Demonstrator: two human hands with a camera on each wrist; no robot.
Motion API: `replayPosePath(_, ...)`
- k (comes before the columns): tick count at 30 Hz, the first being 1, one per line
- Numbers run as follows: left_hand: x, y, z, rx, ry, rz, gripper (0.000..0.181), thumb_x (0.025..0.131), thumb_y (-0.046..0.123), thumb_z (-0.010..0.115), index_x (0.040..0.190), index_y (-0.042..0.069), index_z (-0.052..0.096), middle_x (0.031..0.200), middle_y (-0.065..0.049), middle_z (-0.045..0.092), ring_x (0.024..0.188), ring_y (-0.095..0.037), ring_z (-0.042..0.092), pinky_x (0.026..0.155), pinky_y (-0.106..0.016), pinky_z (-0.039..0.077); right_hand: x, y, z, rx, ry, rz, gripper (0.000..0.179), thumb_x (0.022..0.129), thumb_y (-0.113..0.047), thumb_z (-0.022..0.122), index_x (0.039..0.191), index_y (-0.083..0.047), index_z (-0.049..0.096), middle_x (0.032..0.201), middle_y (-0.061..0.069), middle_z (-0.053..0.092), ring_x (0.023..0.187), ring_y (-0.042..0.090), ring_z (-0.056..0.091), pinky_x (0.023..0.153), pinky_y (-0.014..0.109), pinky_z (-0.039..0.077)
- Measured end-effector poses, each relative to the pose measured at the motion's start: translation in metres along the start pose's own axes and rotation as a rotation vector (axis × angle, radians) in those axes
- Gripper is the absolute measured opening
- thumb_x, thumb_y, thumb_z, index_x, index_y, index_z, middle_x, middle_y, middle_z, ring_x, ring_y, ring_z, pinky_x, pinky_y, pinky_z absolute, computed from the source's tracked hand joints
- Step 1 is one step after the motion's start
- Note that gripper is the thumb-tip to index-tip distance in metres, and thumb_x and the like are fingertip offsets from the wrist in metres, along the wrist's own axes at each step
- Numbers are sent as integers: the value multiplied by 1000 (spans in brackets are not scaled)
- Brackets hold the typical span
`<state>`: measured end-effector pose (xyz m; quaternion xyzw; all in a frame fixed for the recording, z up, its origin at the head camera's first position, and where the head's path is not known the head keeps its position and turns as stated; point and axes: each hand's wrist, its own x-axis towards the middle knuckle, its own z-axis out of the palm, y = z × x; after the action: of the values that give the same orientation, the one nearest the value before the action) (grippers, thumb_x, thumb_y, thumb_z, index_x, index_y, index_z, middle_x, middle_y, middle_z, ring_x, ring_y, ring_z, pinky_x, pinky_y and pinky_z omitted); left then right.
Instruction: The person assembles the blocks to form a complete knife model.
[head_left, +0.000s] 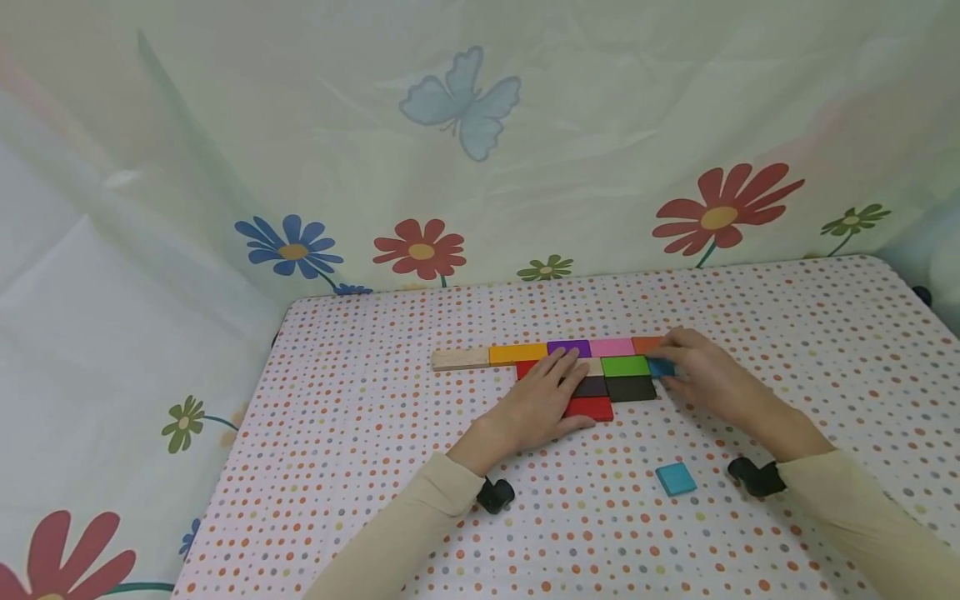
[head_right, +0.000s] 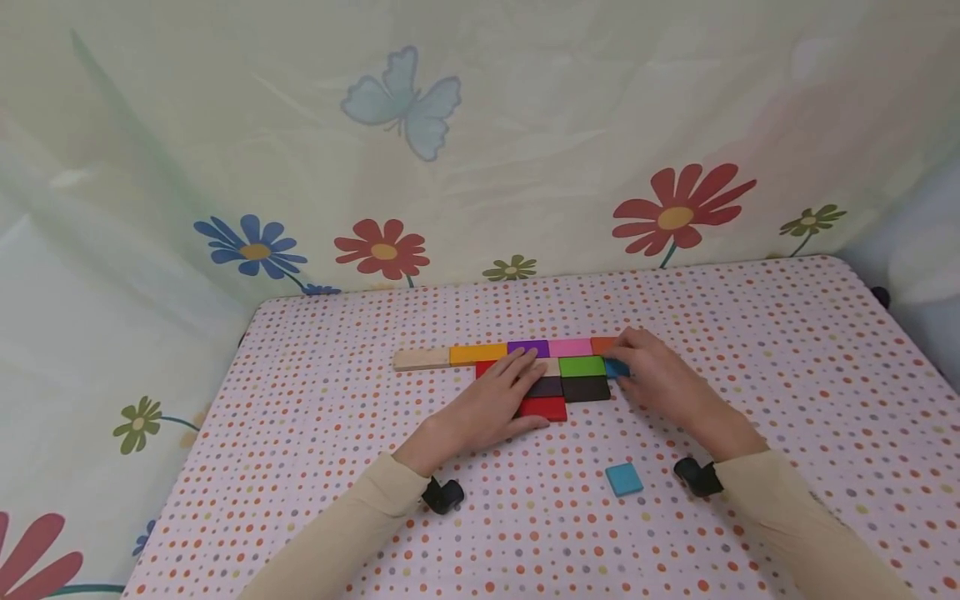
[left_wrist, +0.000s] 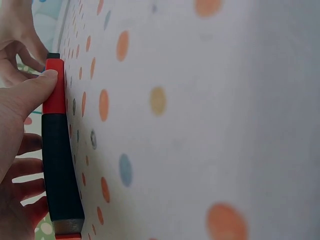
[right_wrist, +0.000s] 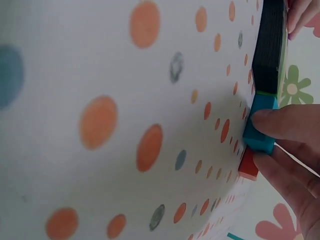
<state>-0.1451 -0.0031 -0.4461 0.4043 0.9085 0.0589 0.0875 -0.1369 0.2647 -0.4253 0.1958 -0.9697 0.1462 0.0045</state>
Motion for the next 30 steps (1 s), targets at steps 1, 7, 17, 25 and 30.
replayPosePath(1,0,0,0,0,0,0,77,108,56,46,166,8,28,174,-13,18,161,-28,13,127,-34,13,0,-1,0,-15,4,-7,45,79,9,86,120,15,69,118,29,61,111,45,61,92,58,55)
replayPosePath(7,0,1,-1,-3,6,-2,77,108,55,47,165,8,29,173,-13,19,161,-28,14,127,-35,13,-4,-4,1,-58,40,-34,44,78,10,86,119,14,70,118,29,61,111,45,61,94,58,54)
replayPosePath(17,0,1,1,7,2,-2,77,108,55,47,165,8,28,173,-13,19,161,-28,14,127,-34,12,-26,-18,-17,139,-29,-200,26,81,-4,89,104,-9,78,104,2,65,97,26,66,80,43,61)
replayPosePath(25,0,2,-1,-2,5,8,76,109,55,47,165,7,29,173,-13,20,161,-28,14,128,-34,12,-62,-19,-12,275,-360,-245,26,82,-24,91,104,-21,77,106,-14,61,96,9,62,80,34,59)
replayPosePath(30,-1,1,0,-3,5,9,76,109,54,47,165,7,28,173,-13,19,161,-29,13,128,-34,11,-76,-14,-6,300,-360,-227,37,81,-20,92,113,-16,76,108,-12,61,95,2,59,79,31,58)
